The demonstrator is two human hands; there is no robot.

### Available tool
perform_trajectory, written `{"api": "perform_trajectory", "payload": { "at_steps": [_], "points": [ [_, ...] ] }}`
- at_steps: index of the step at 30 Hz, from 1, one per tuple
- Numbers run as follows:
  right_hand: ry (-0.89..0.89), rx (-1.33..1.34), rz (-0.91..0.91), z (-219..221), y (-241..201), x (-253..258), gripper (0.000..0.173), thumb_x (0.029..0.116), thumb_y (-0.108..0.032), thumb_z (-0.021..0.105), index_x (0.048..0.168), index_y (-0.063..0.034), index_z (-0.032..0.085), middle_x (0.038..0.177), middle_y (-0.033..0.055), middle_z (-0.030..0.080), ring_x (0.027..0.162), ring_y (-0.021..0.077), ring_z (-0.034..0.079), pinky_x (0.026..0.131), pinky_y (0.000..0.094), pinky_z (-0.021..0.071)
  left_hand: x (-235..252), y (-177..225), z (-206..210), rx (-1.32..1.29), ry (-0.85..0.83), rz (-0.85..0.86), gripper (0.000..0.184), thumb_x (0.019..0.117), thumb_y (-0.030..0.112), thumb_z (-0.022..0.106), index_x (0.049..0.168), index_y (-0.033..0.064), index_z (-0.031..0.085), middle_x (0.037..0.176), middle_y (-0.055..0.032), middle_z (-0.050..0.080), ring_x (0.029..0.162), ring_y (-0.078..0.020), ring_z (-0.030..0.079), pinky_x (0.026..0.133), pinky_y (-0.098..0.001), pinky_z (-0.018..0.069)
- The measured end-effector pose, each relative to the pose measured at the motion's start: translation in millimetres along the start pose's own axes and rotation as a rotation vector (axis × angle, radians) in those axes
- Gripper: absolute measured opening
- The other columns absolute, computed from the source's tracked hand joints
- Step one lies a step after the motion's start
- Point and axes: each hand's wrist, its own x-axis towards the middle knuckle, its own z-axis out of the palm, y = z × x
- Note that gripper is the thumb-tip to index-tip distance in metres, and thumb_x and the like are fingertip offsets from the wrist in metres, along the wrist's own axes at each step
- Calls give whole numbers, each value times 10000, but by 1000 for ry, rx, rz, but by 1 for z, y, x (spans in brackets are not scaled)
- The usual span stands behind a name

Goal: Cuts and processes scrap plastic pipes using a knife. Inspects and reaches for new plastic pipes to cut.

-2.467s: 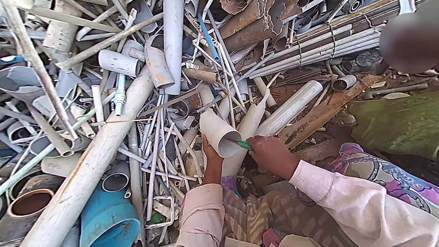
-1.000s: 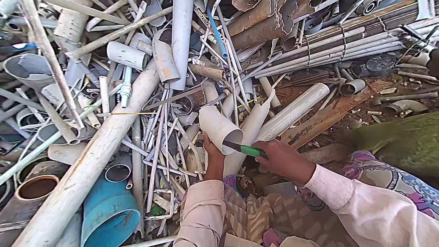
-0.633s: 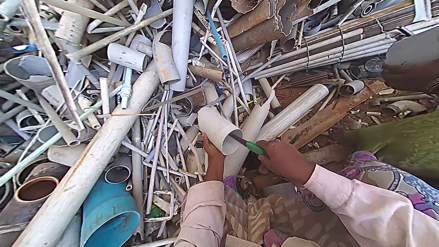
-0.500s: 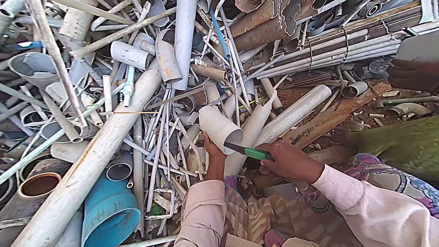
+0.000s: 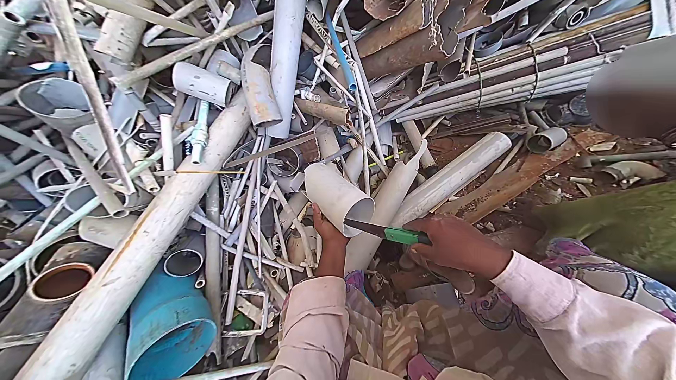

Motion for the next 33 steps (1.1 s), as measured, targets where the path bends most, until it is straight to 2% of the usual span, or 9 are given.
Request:
{"api": "perform_trajectory", "payload": {
  "at_steps": [6, 9, 12, 15, 19, 23, 27, 30, 33],
  "points": [
    [-18, 13, -22, -4, 5, -2, 385, 1027, -257, 646, 1367, -75, 644, 1202, 201, 682, 1104, 357, 642, 965, 546, 483, 3, -2, -1, -7, -19, 19, 552, 1095, 495, 185, 1311, 111, 518, 1095, -79, 693, 1027, -190, 689, 875, -451, 583],
    [-5, -73, 32, -4, 3, -4, 373, 1038, -245, 607, 1363, -64, 632, 1242, 222, 675, 1178, 405, 629, 998, 586, 461, 2, -2, -1, -23, -36, 10, 562, 1093, 499, 180, 1322, 105, 509, 1109, -91, 688, 1044, -205, 684, 888, -460, 576],
    [-9, -13, -28, -5, 6, -6, 380, 1028, -259, 642, 1355, -64, 648, 1216, 205, 681, 1129, 372, 639, 975, 562, 479, 1, -3, 1, 1, -19, 33, 534, 1102, 469, 192, 1301, 93, 515, 1077, -79, 692, 1011, -185, 692, 867, -431, 586],
    [7, -82, 47, -7, 3, -8, 397, 1039, -251, 607, 1401, -88, 622, 1279, 214, 669, 1208, 401, 618, 1011, 584, 458, 1, -2, -1, -16, -34, 23, 549, 1095, 487, 192, 1318, 96, 505, 1107, -81, 686, 1037, -193, 683, 885, -445, 577],
    [-2, -29, -22, -8, 5, -11, 359, 1021, -250, 645, 1332, -71, 663, 1198, 208, 687, 1121, 381, 643, 964, 570, 482, 1, -3, 1, -28, -35, 28, 544, 1096, 486, 191, 1288, 101, 524, 1077, -73, 695, 1014, -188, 694, 863, -441, 588],
    [17, -74, 51, -9, 5, -11, 351, 1034, -240, 607, 1345, -83, 653, 1236, 208, 679, 1177, 395, 627, 994, 592, 462, 0, -2, 0, -25, -40, 24, 562, 1093, 496, 176, 1310, 102, 514, 1109, -81, 687, 1043, -196, 683, 886, -451, 578],
    [-1, -3, -8, -9, 4, -13, 355, 1021, -246, 639, 1328, -70, 670, 1193, 198, 683, 1103, 365, 636, 950, 554, 481, 2, -3, -1, -26, -50, 43, 568, 1092, 501, 174, 1301, 102, 521, 1092, -81, 693, 1032, -197, 688, 878, -449, 581],
    [2, -87, 68, -10, 0, -14, 371, 1037, -253, 594, 1359, -75, 643, 1249, 214, 673, 1183, 397, 627, 982, 583, 471, 0, -2, -1, -20, -32, 40, 571, 1090, 505, 174, 1312, 101, 511, 1110, -85, 683, 1047, -205, 679, 889, -461, 573],
    [0, -25, 6, -11, 4, -14, 339, 1025, -258, 628, 1294, -59, 679, 1162, 199, 689, 1086, 368, 644, 934, 558, 487, 0, -3, 0, -13, -33, 35, 578, 1091, 510, 170, 1320, 103, 510, 1119, -84, 686, 1052, -204, 681, 889, -462, 575]
  ]
}}
